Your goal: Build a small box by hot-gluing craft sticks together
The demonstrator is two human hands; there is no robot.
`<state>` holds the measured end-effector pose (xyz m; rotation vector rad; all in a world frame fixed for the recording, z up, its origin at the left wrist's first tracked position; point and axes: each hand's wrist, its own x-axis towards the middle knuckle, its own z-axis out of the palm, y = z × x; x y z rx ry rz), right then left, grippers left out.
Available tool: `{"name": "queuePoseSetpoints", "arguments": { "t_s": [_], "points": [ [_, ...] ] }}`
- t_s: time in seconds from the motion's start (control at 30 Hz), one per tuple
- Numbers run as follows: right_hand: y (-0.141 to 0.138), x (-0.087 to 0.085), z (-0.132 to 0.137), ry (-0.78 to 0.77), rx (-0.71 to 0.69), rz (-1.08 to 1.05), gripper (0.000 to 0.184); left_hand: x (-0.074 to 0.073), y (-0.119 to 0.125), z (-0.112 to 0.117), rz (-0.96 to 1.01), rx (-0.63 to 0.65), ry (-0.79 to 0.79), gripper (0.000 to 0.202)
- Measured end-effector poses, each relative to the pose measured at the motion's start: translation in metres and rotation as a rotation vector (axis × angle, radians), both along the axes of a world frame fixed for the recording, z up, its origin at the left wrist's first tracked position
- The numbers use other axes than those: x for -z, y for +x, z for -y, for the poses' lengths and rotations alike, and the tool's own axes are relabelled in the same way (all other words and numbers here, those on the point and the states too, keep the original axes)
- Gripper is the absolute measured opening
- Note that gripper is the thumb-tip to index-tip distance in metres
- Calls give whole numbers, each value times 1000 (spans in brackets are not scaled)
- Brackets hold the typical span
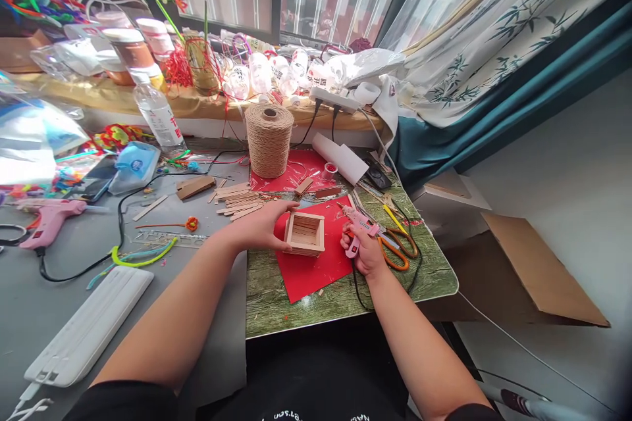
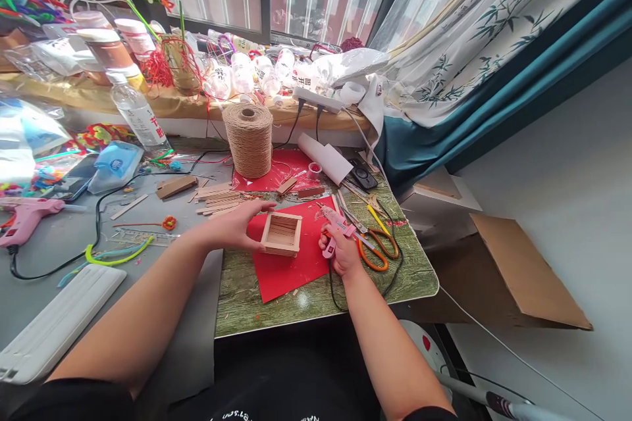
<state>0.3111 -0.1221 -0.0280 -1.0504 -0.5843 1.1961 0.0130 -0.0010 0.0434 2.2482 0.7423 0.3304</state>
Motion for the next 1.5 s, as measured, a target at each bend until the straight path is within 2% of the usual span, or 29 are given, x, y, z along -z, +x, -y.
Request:
{"name": "queuePoseSetpoints", "arguments": {
  "t_s": [0.23,0.37,0.5,0.63,0.73,0.83,0.93,1.07,1.23,1.5],
  "points": [
    [0,3,-2,-15,-10,-15,24,-7,3,6,7,28,43,96],
    [1,5,-2,0,3,-21,26,-7,0,4,57,3,28,87],
    [2,4,-2,13,21,-58,26,-1,-7,-7,187,-50,-115,81],
    [3,1,-1,-3,11,-68,28,4,-5,-14,427,-22,-357,78],
    [3,1,0,-20,11,-65,32,5,2,-12,561,-4,-526,82],
    [3,3,0,-17,18,-60,34,6,9,-10,649,-55,-599,91],
    [2,4,-1,-11,22,-55,34,9,11,-13,679,-130,-583,95],
    [3,1,-1,-23,28,-80,36,13,11,-17,613,-173,-476,83],
    [7,-2,-2,-61,8,-90,36,20,15,-10,420,-133,-282,82],
    [7,-3,-1,-21,2,-60,32,19,18,-4,207,-73,-158,82]
  ]
}}
